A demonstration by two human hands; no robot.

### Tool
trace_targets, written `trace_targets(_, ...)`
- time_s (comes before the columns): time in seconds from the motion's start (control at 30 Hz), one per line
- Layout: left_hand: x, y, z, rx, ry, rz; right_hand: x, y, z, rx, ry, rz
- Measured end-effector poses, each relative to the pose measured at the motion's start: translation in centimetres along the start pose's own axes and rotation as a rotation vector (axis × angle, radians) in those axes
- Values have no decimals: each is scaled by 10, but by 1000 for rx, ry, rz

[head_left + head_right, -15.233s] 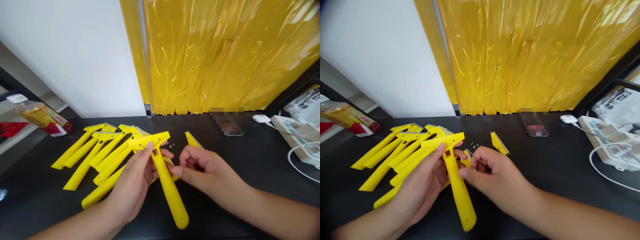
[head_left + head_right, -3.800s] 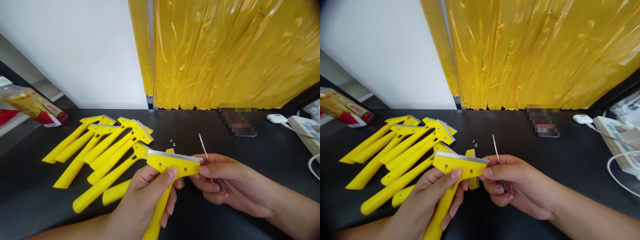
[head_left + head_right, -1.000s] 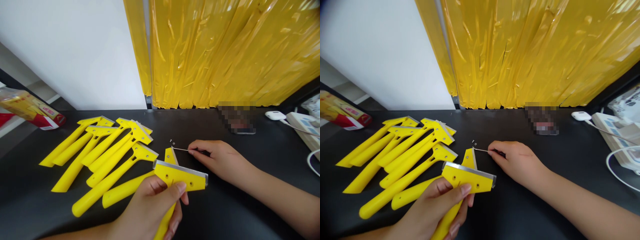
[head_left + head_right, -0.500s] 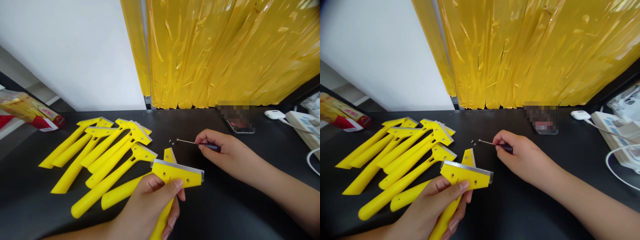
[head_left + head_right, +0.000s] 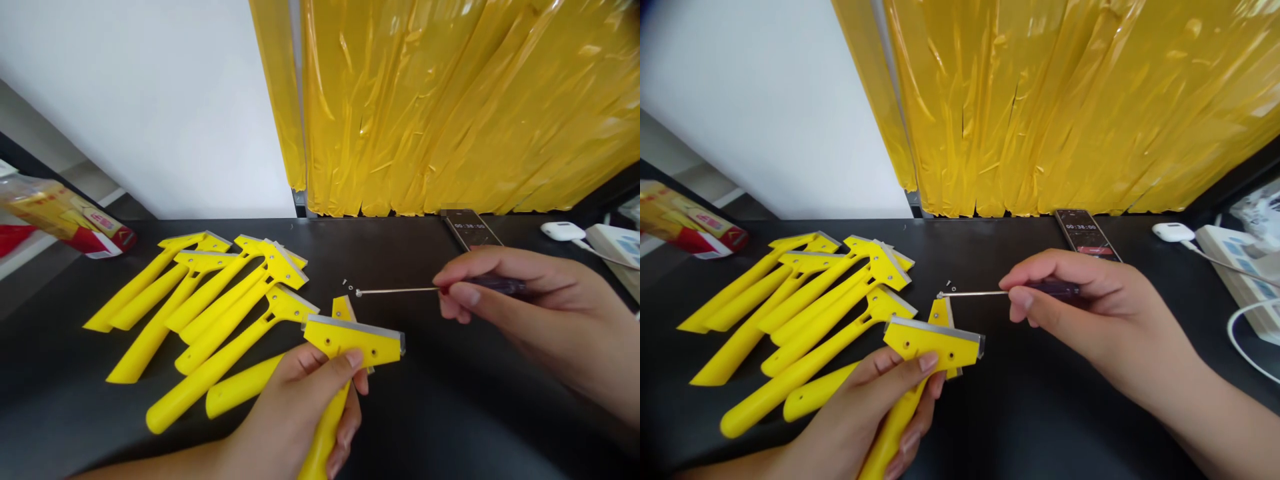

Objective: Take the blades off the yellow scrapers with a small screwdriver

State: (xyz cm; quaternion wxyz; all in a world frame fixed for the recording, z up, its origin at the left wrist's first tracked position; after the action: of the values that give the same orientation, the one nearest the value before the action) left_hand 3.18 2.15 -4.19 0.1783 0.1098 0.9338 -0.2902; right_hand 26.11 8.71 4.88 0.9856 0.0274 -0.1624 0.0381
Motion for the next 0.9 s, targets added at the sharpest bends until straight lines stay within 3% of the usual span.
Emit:
trace_targets(0.17,2,9,4,48,-65,112,3,-6,-6,8,124,-14)
trace_targets(0.63,-2,6,-1,17,-93,73,-3,-5,-16,-26,186,137)
trace_targets(0.9,-7,1,-5,0,-80,26,-4,-6,-10,-37,164,137)
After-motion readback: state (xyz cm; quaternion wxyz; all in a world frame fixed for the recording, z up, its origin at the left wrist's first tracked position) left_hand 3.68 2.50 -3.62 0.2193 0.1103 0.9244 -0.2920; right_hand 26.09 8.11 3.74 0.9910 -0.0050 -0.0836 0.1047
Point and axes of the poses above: each hand's wrist, its own y-axis towards the middle knuckle, its own x-axis out of the back of the hand, z = x × y, the point moved 6 cm from there along y, towards the middle knuckle, and after that the axes turned 7 degrees about -x, right-handed, at the moved point
